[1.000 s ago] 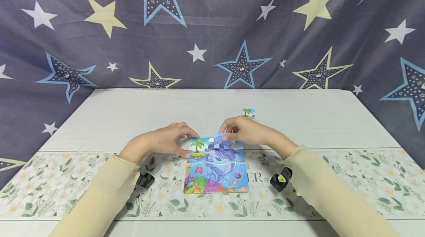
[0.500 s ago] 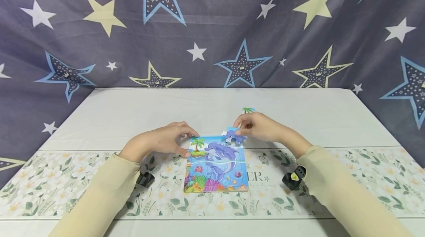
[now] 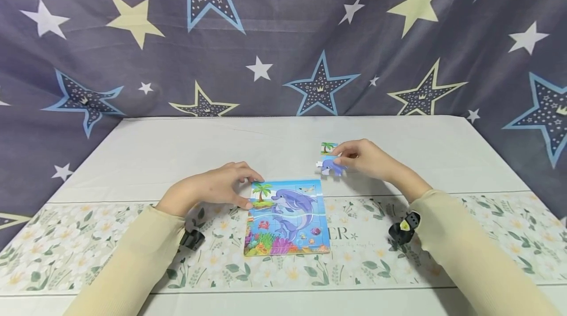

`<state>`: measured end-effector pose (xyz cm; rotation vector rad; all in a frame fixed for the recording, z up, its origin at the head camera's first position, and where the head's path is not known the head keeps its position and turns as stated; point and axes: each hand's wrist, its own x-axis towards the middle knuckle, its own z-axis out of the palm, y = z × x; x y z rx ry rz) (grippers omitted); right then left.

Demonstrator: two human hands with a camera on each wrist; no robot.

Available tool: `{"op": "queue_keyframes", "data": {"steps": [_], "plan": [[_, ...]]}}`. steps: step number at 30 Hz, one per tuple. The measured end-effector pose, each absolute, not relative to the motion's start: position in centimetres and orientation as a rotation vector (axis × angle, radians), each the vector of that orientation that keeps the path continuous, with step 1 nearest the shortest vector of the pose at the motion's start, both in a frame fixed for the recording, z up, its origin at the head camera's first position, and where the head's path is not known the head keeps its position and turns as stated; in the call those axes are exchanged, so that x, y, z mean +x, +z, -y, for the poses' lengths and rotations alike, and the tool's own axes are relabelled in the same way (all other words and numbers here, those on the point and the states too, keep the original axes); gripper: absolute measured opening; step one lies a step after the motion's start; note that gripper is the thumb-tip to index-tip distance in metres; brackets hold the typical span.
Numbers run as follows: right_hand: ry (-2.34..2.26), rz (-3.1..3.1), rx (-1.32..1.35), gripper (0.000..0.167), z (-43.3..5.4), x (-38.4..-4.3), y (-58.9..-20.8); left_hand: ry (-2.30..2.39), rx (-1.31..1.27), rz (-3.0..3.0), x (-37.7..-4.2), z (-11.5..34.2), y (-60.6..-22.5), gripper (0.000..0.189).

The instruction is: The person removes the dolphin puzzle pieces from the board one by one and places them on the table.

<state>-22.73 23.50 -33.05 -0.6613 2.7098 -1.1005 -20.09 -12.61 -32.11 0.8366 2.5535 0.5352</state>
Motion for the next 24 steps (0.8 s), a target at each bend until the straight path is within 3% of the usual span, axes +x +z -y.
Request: {"op": "queue_keyframes", "data": {"steps": [24], "plan": [[-0.989,-2.981,-0.472,0.026,-26.4,-26.4,-33.8,0.532,0.832,-2.553,-20.1,12.6,-32.2,0.057]]}}
